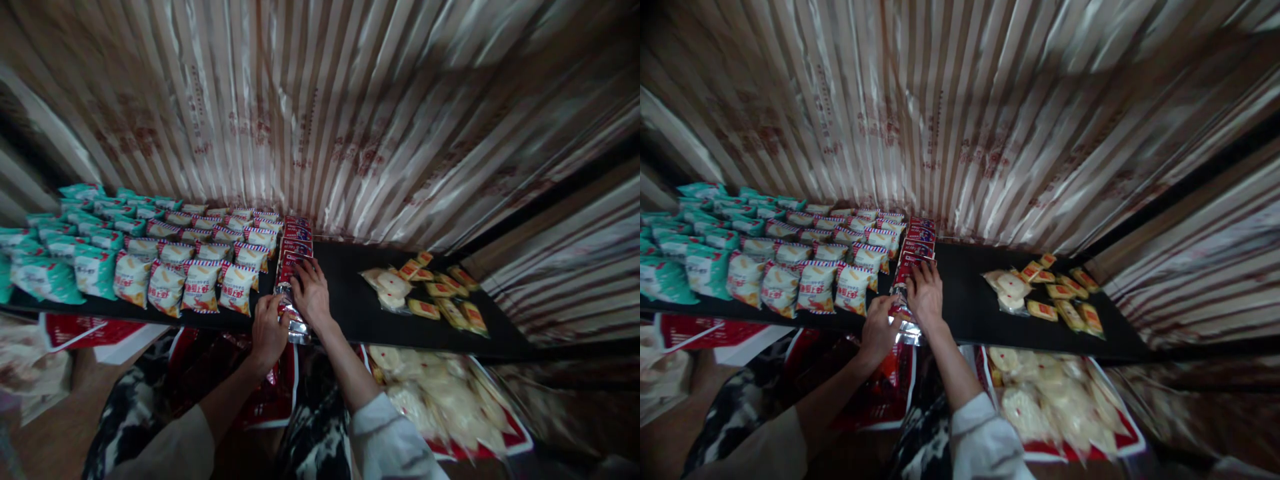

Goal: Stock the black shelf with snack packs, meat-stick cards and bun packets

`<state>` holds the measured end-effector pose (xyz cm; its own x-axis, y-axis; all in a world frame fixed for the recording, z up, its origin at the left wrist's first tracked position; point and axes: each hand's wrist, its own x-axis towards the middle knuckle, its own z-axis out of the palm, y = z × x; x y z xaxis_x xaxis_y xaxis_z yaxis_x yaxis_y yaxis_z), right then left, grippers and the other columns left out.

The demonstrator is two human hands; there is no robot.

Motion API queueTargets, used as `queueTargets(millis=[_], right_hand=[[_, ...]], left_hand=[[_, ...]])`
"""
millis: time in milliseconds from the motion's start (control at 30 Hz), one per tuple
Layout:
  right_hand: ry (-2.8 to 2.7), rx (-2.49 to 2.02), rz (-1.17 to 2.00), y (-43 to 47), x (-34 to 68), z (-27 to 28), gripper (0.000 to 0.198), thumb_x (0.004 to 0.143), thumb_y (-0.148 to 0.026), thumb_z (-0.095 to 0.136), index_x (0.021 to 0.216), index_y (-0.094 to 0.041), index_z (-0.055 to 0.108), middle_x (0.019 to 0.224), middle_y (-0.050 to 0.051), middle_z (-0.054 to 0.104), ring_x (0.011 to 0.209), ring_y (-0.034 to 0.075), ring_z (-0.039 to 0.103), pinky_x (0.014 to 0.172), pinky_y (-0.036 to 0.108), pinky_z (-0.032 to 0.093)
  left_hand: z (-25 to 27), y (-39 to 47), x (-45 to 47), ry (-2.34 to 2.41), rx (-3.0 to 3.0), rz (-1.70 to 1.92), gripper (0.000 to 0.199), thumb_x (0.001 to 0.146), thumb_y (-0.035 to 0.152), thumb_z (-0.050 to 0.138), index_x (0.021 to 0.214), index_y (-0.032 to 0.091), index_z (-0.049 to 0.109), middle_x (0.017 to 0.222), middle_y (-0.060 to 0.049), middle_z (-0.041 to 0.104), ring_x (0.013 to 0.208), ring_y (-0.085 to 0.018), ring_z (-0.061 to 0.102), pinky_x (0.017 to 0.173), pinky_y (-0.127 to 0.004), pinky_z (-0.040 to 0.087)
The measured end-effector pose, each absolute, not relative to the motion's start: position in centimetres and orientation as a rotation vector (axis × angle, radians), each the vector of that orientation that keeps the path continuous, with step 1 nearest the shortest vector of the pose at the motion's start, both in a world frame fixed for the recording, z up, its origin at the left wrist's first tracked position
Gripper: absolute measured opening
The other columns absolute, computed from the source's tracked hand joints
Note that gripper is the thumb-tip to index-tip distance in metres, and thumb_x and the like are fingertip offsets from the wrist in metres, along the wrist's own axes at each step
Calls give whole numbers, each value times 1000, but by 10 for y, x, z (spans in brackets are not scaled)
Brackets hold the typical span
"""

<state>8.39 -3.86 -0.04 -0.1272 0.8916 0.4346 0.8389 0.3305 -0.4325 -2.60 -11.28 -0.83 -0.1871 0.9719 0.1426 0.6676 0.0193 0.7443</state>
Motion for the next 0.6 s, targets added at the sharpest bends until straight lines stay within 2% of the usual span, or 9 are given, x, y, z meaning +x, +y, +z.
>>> queueTargets(millis=[200, 467, 600], right_hand=[[-2118, -1556, 114, -31, 74, -4, 46, 88, -41, 48, 129, -21, 51, 140, 10, 43, 136, 30, 20, 105, 50, 28], [-2127, -1591, 108, -31, 76, -12, 47, 87, -42, 48, 130, -22, 50, 141, 11, 42, 135, 31, 24, 103, 49, 30], [-2118, -1586, 129, -30, 76, -11, 48, 88, -42, 47, 131, -23, 48, 142, 10, 41, 135, 30, 25, 103, 49, 30]], left_hand=[[-5, -114, -25, 1929, 1674, 910, 36, 81, 20, 49, 116, 18, 55, 112, -8, 51, 110, -22, 48, 97, -35, 41], [-4, -117, -26, 1972, 1699, 799, 37, 83, 26, 48, 119, 18, 54, 115, -10, 51, 111, -24, 46, 95, -36, 41], [-7, -117, -28, 1945, 1710, 859, 36, 84, 26, 48, 118, 18, 54, 115, -10, 51, 111, -23, 47, 97, -36, 40]])
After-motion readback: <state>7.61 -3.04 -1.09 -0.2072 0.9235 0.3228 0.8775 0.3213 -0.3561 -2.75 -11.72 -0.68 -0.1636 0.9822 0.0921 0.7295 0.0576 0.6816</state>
